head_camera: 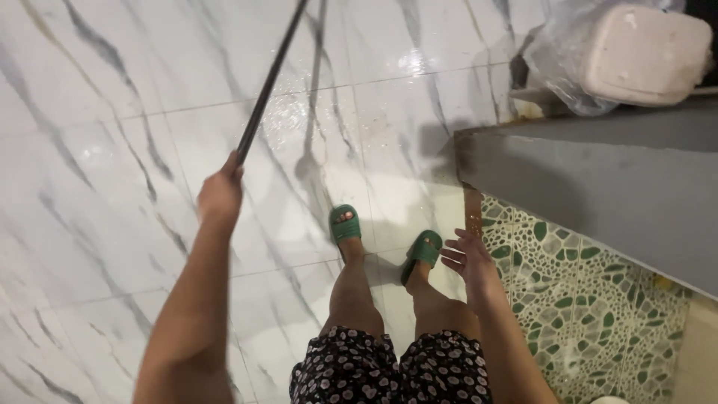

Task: Cleaning water off the bathroom and hallway floors using a squeegee.

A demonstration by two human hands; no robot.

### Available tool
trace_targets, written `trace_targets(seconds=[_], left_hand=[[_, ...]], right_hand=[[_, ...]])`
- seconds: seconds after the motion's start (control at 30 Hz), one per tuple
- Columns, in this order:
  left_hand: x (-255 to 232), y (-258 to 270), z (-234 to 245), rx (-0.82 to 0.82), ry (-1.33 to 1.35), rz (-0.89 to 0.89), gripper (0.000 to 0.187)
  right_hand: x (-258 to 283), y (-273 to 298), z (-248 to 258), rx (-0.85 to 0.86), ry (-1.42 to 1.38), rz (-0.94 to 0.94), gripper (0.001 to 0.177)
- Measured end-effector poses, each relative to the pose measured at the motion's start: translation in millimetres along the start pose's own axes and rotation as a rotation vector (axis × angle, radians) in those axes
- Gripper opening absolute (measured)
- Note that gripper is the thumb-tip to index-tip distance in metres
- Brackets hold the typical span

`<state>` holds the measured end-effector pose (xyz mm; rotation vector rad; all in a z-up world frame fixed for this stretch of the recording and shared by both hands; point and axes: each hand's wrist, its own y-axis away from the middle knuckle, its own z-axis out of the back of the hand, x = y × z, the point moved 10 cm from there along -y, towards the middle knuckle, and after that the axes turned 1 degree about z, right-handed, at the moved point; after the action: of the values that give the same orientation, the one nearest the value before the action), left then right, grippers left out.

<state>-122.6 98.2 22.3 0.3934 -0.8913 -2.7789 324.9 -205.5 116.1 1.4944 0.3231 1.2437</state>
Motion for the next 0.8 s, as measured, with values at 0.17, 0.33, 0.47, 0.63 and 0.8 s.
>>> trace_targets(seconds=[0.17, 0.33, 0.47, 0.63, 0.8], left_hand=[[-8.5, -6.0, -18.9, 0.032, 0.04, 0.122, 0.047], [34.4, 40.4, -63.0, 0.088, 0.016, 0.172, 0.049], [88.0, 139.0, -135.0, 0.134, 0.002, 0.155, 0.052], [132.5, 316.4, -216.7, 0.191, 0.038, 0.259, 0.051], [121.9, 433.6, -216.0, 0.146, 0.186, 0.444, 0.049]], right_hand=[[6.9, 1.7, -14.5, 0.042, 0.098, 0.003, 0.05], [-16.2, -22.0, -2.3, 0.127, 0.121, 0.02, 0.05], [-19.5, -18.0, 14.3, 0.204, 0.144, 0.044, 0.052], [-25.1, -26.3, 64.2, 0.257, 0.226, 0.058, 0.054], [-4.4, -13.3, 117.6, 0.279, 0.314, 0.152, 0.055]])
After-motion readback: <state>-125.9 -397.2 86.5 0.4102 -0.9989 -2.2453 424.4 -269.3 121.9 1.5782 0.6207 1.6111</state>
